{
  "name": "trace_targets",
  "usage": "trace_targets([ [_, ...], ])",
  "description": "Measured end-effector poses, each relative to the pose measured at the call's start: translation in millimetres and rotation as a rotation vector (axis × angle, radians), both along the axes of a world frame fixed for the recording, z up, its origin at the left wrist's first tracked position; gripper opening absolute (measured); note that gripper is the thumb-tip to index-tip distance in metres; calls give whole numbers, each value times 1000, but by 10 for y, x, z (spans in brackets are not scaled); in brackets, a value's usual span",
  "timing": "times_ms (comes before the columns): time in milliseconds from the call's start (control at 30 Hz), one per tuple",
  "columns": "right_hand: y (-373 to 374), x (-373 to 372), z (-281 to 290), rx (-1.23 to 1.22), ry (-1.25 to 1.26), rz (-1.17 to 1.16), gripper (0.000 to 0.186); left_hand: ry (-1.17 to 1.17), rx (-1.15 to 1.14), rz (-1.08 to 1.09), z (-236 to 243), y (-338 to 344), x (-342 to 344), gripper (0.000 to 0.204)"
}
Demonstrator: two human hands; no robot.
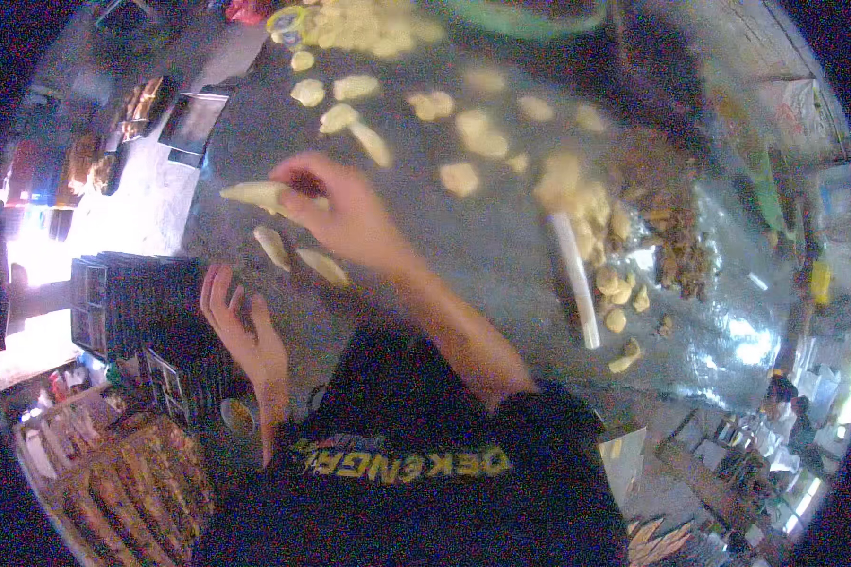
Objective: Rolling out dough with a rolling pin, adding a dark filling, and rolling the dough into individual pastry shapes.
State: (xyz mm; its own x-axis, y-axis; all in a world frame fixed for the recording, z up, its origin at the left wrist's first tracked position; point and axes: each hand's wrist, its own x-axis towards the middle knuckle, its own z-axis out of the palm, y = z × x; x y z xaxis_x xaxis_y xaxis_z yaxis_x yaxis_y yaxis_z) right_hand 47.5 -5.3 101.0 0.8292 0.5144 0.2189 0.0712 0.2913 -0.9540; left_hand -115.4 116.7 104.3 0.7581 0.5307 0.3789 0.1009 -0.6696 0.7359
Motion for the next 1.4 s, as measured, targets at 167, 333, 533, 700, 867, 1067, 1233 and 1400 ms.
trace_targets([
  [167, 501, 605, -740, -659, -492, -358, 31, 76, 40, -79, -94, 351, 558, 44],
  [333, -785, 365, -557, -1221, -582, -615, 46, 64, -87, -194, -64, 458, 928, 33],
  [533, -1350, 101, -800, -1359, -461, -656, 41, 316, -475, -675, -333, -179, 1251, 28],
  [700, -994, -648, -356, -496, 303, -525, 37, -35, -93, -762, -66, -595, 1093, 33],
  [867, -1066, -1226, -187, 77, 677, -534, 32, -137, -358, -1028, -202, -995, 839, 29],
  [1067, -1116, -1155, -243, 898, 950, -240, 53, 169, -1189, -664, -164, -1138, 599, 30],
  [1233, -1039, -203, 234, 1177, 861, -26, 76, -23, -848, -771, 173, -811, 994, 58],
  [1400, -1198, 2171, 980, -745, -412, -746, 59, 239, -652, -857, 120, -294, 1137, 50],
])
